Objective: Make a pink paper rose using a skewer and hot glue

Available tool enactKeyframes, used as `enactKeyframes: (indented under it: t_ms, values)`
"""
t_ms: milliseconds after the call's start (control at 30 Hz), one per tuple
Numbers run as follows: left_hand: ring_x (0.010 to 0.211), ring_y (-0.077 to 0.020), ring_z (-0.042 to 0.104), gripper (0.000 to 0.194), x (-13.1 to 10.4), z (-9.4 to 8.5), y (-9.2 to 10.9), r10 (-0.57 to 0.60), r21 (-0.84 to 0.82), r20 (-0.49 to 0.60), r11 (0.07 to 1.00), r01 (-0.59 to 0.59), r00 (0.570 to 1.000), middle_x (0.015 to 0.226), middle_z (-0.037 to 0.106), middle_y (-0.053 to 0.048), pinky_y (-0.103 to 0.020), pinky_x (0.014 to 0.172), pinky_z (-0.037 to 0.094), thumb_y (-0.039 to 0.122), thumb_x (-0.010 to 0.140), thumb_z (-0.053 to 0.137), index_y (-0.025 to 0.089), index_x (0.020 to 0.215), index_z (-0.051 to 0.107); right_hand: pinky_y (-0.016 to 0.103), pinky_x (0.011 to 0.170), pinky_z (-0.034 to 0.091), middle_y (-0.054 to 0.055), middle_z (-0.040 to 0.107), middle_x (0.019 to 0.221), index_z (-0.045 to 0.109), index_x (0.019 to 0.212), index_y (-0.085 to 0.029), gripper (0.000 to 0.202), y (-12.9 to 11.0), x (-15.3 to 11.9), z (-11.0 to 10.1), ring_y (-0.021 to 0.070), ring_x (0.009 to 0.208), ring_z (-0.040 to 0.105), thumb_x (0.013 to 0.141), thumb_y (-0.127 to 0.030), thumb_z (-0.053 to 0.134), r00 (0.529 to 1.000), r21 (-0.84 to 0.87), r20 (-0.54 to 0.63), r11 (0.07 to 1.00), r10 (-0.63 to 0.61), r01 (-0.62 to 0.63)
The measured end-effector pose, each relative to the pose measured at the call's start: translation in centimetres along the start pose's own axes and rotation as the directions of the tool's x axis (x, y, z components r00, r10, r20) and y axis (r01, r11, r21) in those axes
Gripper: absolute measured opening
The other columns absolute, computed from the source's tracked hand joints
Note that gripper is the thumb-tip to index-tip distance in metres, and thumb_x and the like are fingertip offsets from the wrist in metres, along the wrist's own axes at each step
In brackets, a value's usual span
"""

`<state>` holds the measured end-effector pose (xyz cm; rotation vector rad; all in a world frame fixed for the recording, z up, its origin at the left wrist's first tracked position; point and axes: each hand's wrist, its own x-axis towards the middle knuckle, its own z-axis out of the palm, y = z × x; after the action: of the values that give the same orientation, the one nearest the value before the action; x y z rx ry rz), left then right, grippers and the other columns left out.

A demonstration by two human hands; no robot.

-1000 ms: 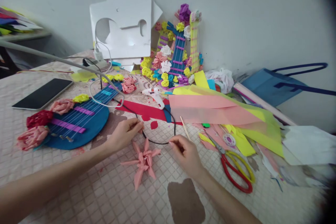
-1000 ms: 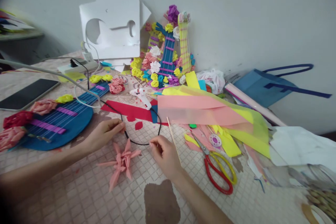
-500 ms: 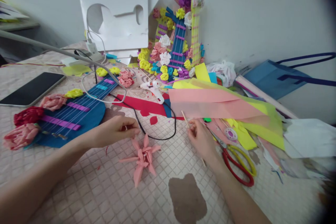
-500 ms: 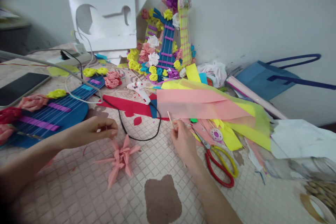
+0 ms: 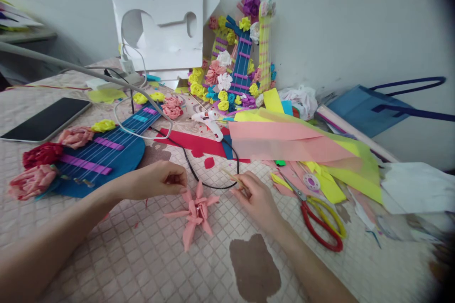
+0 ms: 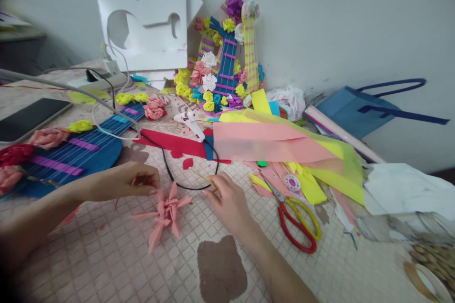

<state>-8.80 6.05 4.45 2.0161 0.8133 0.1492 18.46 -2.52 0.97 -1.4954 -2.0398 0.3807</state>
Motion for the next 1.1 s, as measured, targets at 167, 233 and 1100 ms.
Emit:
enactKeyframes:
  t_ms: [167,233,1100]
  values:
    - [0.057,-0.0111,0.048,0.019,0.1,0.0,-0.2,-0.005,-0.024,0.033,1.0,0.006,0.999,0.067,0.062,0.0,-0.02,0.051,0.033,0.034,0.078,0.056,0.017,0.075,0.065,0.025,0.061,0.042,0.002,0.056,0.082,0.056,0.079,-0.021,0.017,-0.3,0.7,0.6,0.0144,0.07,0.055,0.091,-0.022,0.044,0.996,-0.164,0.07,0.984,-0.058,0.069]
    - [0.058,-0.0113,0.049,0.018,0.1,0.0,-0.3,-0.001,-0.034,0.031,0.999,0.002,1.0,0.068,0.062,0.0,-0.02,0.051,0.033,0.033,0.077,0.057,0.017,0.075,0.065,0.025,0.058,0.04,0.002,0.056,0.082,0.056,0.079,-0.021,0.018,0.1,1.2,0.7,0.0146,0.069,0.055,0.091,-0.022,0.044,0.994,-0.23,0.075,0.969,-0.074,0.089]
    - [0.059,-0.0115,0.052,0.017,-0.5,-0.7,-0.1,0.048,0.074,-0.074,0.996,-0.042,0.996,0.07,0.062,0.001,-0.02,0.053,0.037,0.035,0.079,0.056,0.02,0.078,0.064,0.025,0.056,0.039,0.005,0.06,0.095,0.059,0.096,-0.02,0.015,2.5,1.6,0.6,0.0173,0.079,0.059,0.091,-0.027,0.046,0.998,-0.365,-0.012,0.93,-0.058,0.049]
